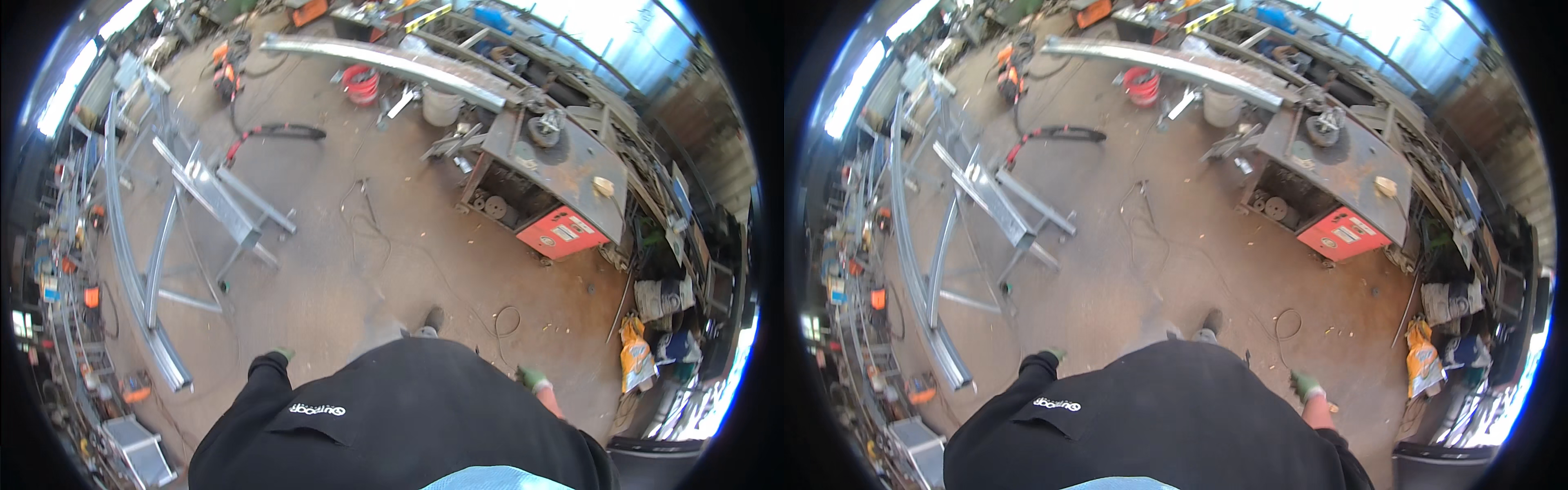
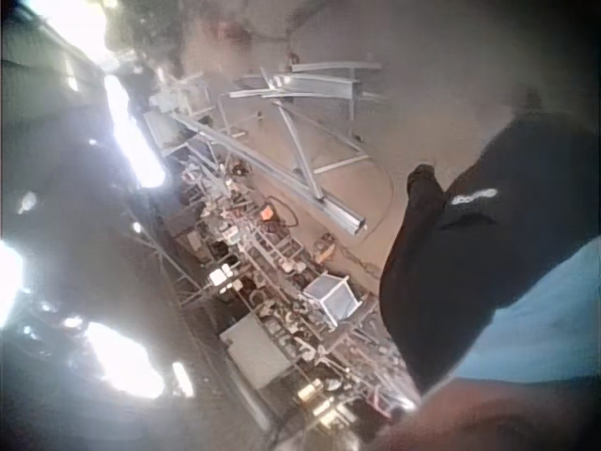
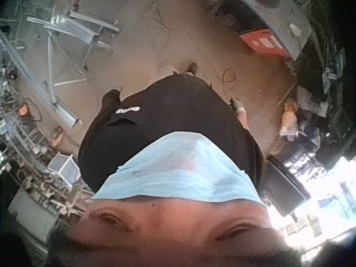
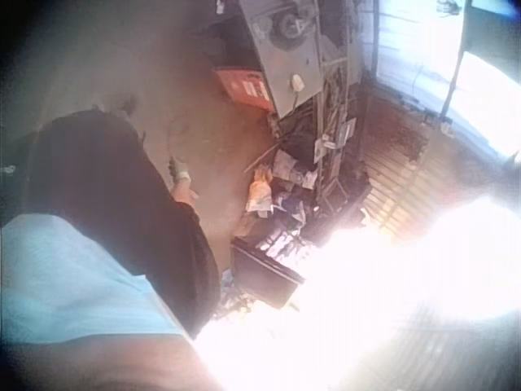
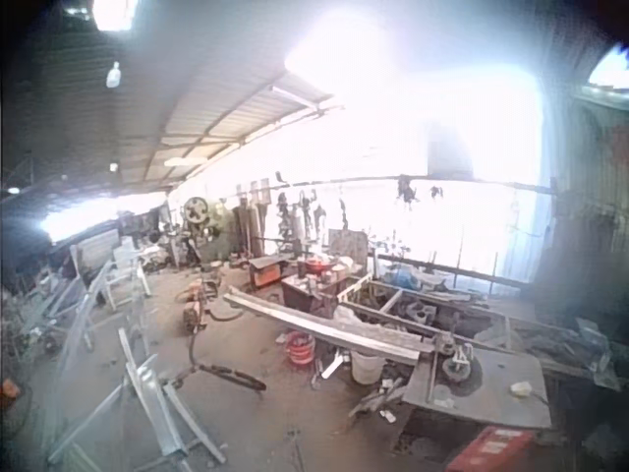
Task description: The person uses an angle grinder to cut a metal bar on a workbench, producing sparks. They then walk through the workshop, pick up a coiled cable, and place it on the floor before moving a long metal beam onto the workbench.
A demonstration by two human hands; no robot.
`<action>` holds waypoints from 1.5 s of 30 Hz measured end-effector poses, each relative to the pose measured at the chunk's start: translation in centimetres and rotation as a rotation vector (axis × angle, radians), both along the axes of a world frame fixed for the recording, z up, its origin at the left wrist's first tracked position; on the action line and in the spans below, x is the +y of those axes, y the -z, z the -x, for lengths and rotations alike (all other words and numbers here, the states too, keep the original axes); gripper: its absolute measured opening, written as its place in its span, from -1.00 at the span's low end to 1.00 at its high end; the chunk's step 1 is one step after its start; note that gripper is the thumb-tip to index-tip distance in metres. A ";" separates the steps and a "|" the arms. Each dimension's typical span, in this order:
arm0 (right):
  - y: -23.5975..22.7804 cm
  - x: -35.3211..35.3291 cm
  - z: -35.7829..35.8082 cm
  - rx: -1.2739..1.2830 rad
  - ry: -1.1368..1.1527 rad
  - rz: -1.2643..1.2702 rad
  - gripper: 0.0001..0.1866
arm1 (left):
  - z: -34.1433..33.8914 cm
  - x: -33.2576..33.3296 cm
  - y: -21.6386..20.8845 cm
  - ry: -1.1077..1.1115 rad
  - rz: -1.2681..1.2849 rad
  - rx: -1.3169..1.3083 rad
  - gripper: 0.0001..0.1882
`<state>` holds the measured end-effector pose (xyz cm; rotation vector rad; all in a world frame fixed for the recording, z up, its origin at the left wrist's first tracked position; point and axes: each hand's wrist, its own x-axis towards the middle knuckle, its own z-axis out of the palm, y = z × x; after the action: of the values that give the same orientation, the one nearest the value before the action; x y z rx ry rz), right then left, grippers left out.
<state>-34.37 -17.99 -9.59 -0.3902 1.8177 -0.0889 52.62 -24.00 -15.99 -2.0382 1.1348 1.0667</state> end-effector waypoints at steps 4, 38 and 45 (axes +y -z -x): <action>-2.2 -16.7 2.6 0.035 0.175 0.179 -0.64 | 3.0 -0.7 -0.7 -0.651 0.340 0.198 -0.45; -3.0 -62.7 -16.6 -0.076 -0.187 0.167 -0.70 | 4.0 -35.4 -17.6 -0.672 0.964 0.269 -0.48; -2.9 -55.7 -20.5 -0.074 -0.127 0.140 -0.74 | -7.7 -44.9 -18.1 -0.116 1.060 -0.228 -0.36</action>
<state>-13.87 -73.70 -6.73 -0.5929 1.7148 -0.1411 60.30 -68.86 2.12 -2.9284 1.6687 0.2047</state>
